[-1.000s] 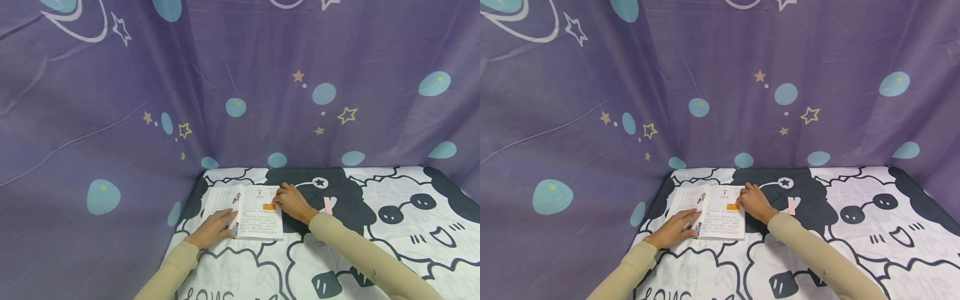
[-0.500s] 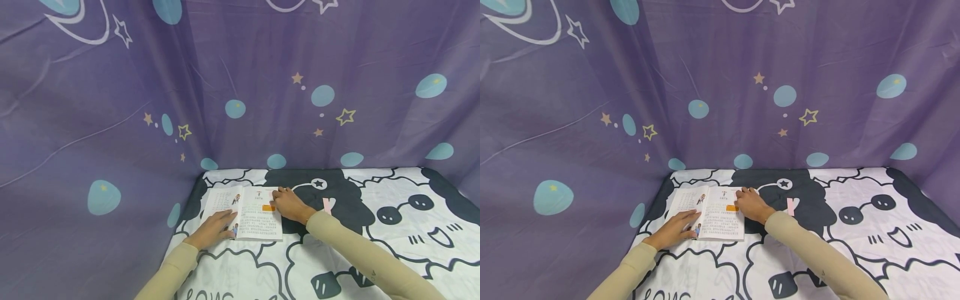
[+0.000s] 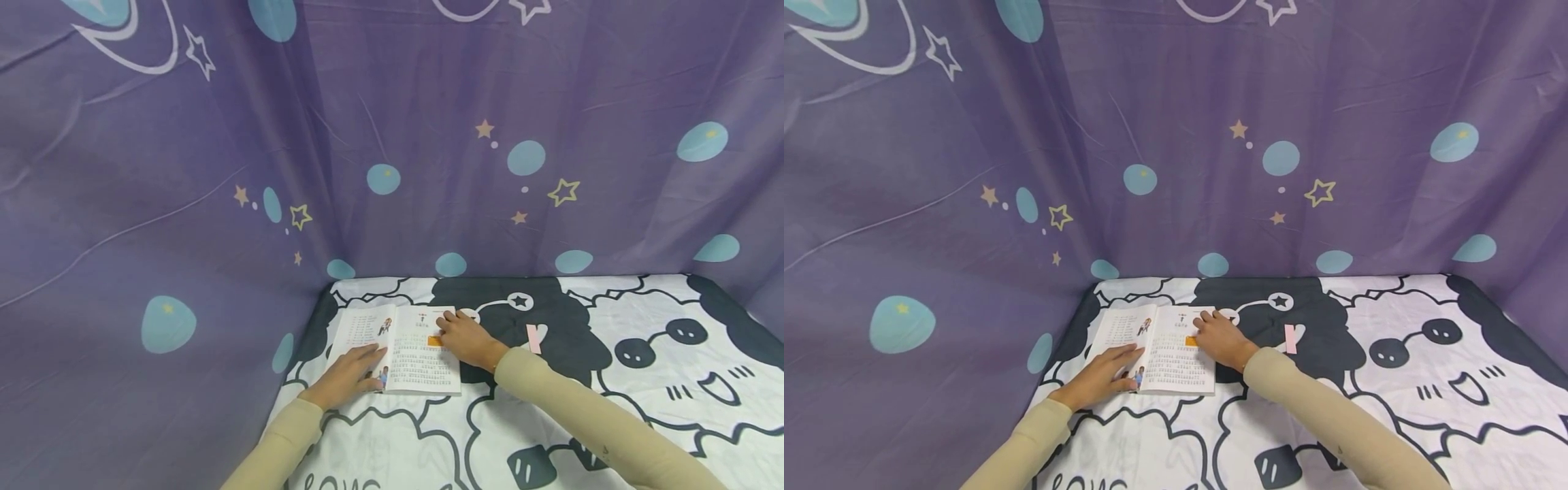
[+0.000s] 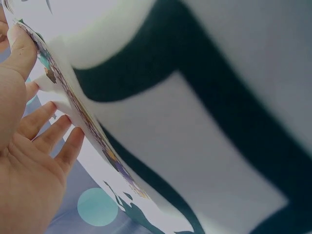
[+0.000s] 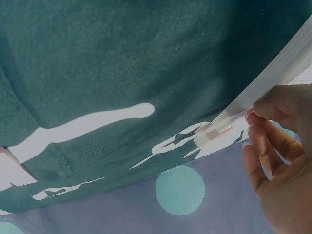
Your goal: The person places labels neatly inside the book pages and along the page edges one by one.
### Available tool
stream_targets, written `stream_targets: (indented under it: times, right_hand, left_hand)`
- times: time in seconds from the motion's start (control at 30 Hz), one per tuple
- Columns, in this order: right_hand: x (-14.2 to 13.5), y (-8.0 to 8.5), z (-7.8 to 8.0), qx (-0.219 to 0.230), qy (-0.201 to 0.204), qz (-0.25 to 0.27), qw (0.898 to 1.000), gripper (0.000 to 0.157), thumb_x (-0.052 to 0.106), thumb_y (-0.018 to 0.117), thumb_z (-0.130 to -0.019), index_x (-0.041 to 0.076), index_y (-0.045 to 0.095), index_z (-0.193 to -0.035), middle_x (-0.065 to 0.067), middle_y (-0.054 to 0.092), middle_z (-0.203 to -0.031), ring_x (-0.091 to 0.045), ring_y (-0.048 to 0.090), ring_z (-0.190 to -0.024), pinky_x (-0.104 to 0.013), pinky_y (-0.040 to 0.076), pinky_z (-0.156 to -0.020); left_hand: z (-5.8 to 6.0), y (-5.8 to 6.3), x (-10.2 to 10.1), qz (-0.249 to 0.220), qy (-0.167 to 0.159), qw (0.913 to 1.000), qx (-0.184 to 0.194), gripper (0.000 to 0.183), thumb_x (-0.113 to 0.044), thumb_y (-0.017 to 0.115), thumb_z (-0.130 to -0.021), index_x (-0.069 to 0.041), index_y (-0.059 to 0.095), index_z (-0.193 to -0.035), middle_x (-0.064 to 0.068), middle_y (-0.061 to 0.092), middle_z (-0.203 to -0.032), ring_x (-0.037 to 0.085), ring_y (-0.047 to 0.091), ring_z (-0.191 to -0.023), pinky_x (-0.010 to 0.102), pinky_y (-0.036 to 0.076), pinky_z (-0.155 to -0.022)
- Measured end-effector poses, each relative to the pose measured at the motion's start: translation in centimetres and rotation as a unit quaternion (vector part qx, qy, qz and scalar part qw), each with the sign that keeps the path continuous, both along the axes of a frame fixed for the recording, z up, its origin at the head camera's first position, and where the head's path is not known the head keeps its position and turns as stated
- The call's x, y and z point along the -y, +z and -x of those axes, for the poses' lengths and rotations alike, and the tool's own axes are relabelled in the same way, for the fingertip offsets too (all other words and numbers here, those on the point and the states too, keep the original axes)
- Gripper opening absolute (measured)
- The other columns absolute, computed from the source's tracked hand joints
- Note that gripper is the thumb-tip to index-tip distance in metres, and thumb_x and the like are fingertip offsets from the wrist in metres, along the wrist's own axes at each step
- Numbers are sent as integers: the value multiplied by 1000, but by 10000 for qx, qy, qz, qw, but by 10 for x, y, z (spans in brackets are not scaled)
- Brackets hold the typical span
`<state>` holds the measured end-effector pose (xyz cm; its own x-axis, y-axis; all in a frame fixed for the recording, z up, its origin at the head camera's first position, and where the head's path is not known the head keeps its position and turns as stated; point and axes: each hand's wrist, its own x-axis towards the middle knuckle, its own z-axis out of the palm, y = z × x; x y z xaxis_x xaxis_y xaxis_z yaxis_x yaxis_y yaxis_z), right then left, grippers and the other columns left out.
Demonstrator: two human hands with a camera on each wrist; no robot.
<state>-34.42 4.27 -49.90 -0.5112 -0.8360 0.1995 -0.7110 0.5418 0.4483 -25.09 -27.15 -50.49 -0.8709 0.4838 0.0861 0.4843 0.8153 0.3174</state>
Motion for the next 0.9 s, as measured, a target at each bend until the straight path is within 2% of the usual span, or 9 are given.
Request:
stream_targets:
  times: [0.23, 0.53, 0.9]
  right_hand:
    - [-2, -1, 0, -9, 47, 157, 9999, 14, 18, 71, -96, 12, 82, -100, -3, 61, -104, -22, 53, -96, -38, 49, -82]
    - [-18, 0, 1, 676, -224, 678, 9952, 21, 16, 74, -93, 14, 80, -113, -4, 65, -109, -25, 53, -100, -44, 51, -91]
    - [-54, -1, 2, 859, -236, 1439, 9856, 23, 11, 77, -90, 17, 81, -112, -5, 70, -104, -24, 56, -93, -43, 52, -82]
  left_hand:
    - [0, 0, 0, -12, -18, 10000, 8, 72, -42, 69, -96, -10, 45, -156, 18, 40, -160, 40, 39, -145, 57, 33, -119]
    - [2, -2, 0, 44, -12, 10000, 38, 73, -44, 68, -97, -9, 44, -157, 18, 39, -160, 41, 37, -146, 58, 32, -119]
    - [0, 0, -1, 26, 13, 10000, 18, 73, -43, 69, -96, -9, 45, -156, 19, 39, -160, 41, 38, -146, 56, 32, -120]
